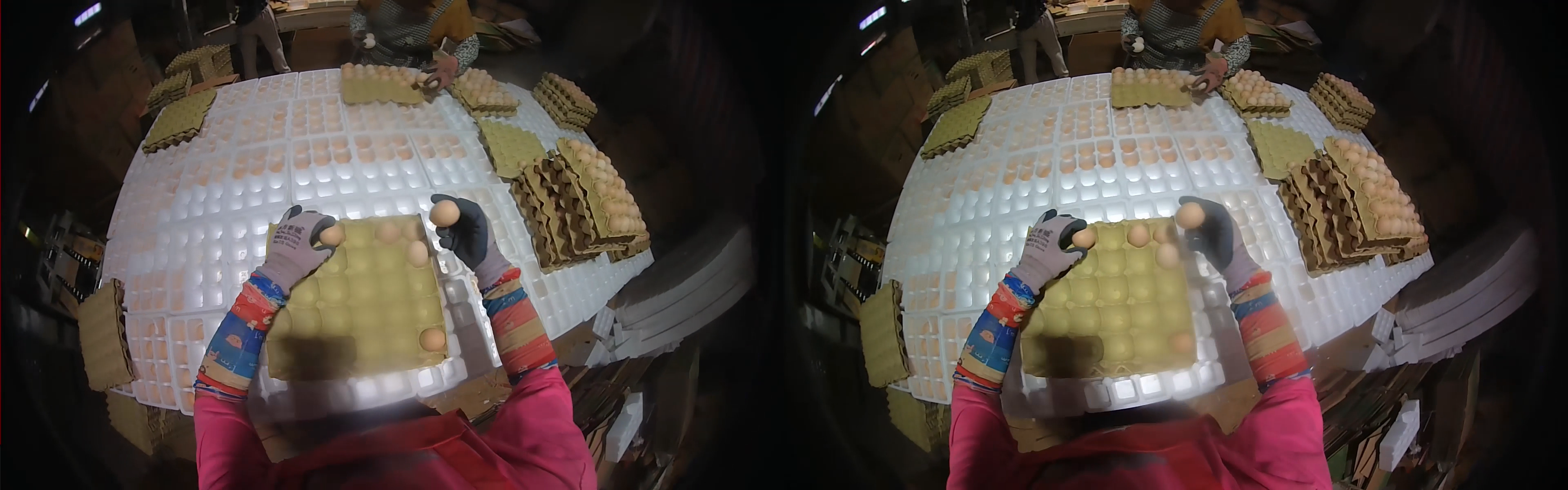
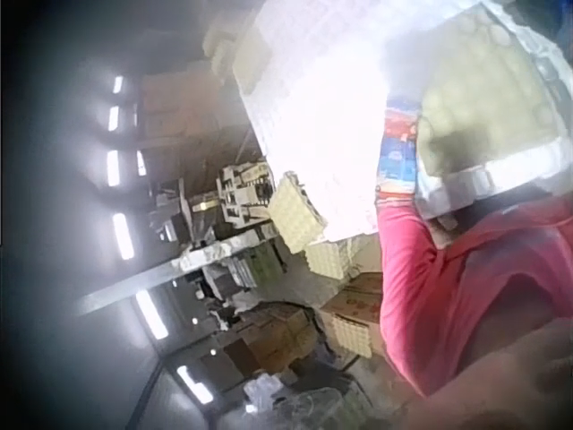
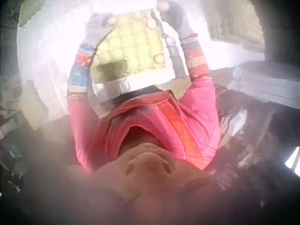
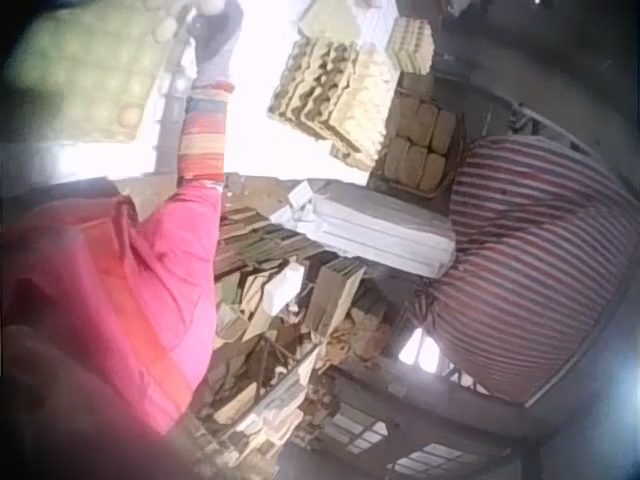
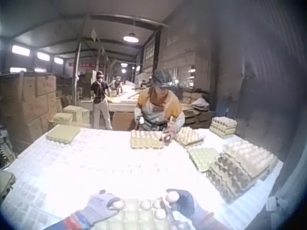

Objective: The person places eggs into egg cartons on a table in an industrial warehouse setting.

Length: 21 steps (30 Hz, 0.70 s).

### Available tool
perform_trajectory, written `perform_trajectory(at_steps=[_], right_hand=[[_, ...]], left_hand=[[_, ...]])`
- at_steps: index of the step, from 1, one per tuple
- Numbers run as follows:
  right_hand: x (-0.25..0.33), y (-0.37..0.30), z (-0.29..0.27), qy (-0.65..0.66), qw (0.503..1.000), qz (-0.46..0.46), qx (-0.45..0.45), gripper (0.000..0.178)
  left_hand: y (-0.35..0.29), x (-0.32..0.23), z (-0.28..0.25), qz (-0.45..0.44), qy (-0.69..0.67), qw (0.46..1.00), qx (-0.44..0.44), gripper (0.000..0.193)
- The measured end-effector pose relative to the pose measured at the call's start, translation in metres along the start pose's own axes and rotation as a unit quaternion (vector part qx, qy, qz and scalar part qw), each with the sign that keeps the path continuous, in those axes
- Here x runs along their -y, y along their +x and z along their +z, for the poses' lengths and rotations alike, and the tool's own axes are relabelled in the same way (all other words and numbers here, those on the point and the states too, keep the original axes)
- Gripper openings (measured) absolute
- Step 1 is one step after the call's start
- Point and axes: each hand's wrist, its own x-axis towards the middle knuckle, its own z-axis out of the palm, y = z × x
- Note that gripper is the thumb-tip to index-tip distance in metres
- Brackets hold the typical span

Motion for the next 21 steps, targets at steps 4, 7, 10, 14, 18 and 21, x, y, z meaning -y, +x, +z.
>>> perform_trajectory(at_steps=[4, 7, 10, 14, 18, 21], right_hand=[[0.011, -0.001, -0.013, -0.258, 0.963, 0.065, -0.026, 0.041], [0.032, -0.026, 0.058, -0.745, 0.653, -0.05, 0.125, 0.063], [0.004, -0.031, 0.035, -0.74, 0.66, -0.092, 0.09, 0.068], [0.013, -0.033, -0.011, -0.199, 0.979, 0.032, 0.031, 0.061], [0.014, -0.011, -0.028, -0.382, 0.918, -0.075, 0.074, 0.05], [0.032, 0.002, 0.026, -0.765, 0.631, -0.109, 0.067, 0.04]], left_hand=[[0.001, -0.013, -0.007, -0.176, -0.534, 0.811, -0.162, 0.039], [0.012, -0.017, 0.013, -0.052, -0.505, 0.841, -0.187, 0.03], [0.065, -0.078, 0.013, -0.203, -0.095, 0.97, 0.092, 0.038], [0.069, -0.098, 0.046, -0.109, 0.076, 0.988, 0.08, 0.038], [0.061, -0.085, 0.027, -0.213, -0.192, 0.958, 0.013, 0.043], [0.024, -0.118, -0.004, -0.237, -0.653, 0.718, -0.034, 0.05]])
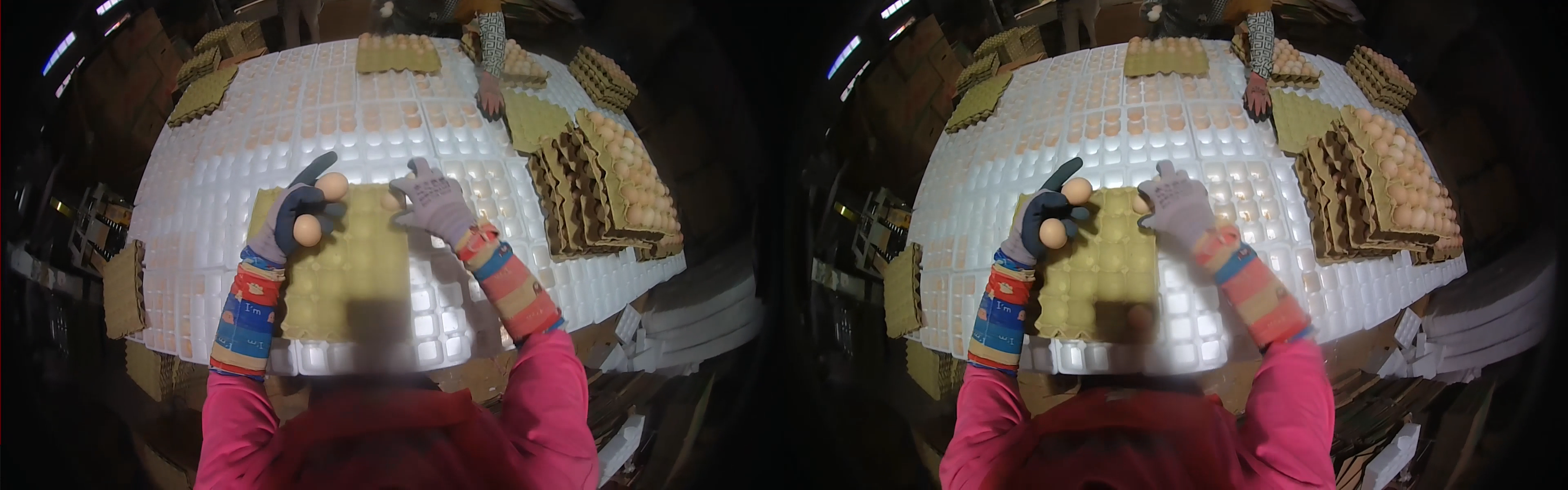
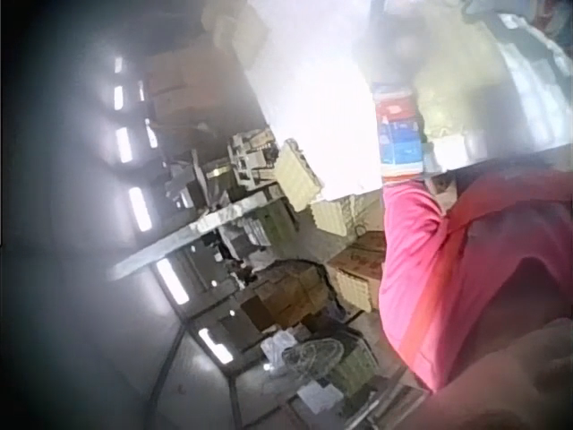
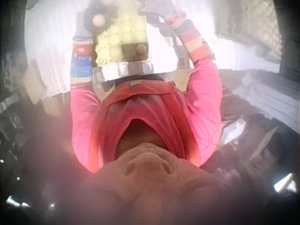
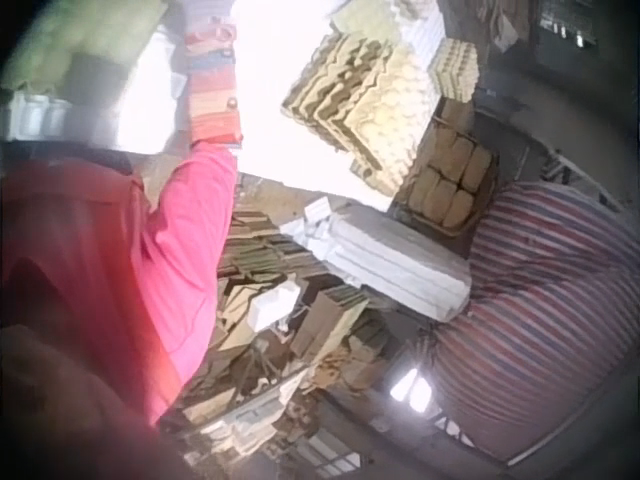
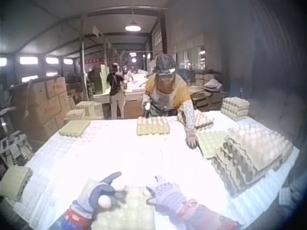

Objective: The person places eggs into egg cartons on a table in an industrial warehouse setting.

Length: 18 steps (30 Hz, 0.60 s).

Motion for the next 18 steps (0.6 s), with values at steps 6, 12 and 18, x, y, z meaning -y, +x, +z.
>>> perform_trajectory(at_steps=[6, 12, 18], right_hand=[[-0.006, 0.047, 0.005, 0.041, 0.997, -0.03, 0.05, 0.051], [0.015, 0.07, -0.02, 0.527, 0.838, 0.14, 0.025, 0.038], [0.149, 0.103, 0.01, 0.308, 0.938, -0.1, 0.124, 0.049]], left_hand=[[-0.078, 0.031, 0.067, 0.105, 0.699, 0.684, 0.178, 0.045], [-0.094, 0.055, 0.059, 0.177, 0.706, 0.677, 0.107, 0.046], [-0.164, -0.014, -0.123, 0.092, 0.504, 0.822, -0.249, 0.058]])
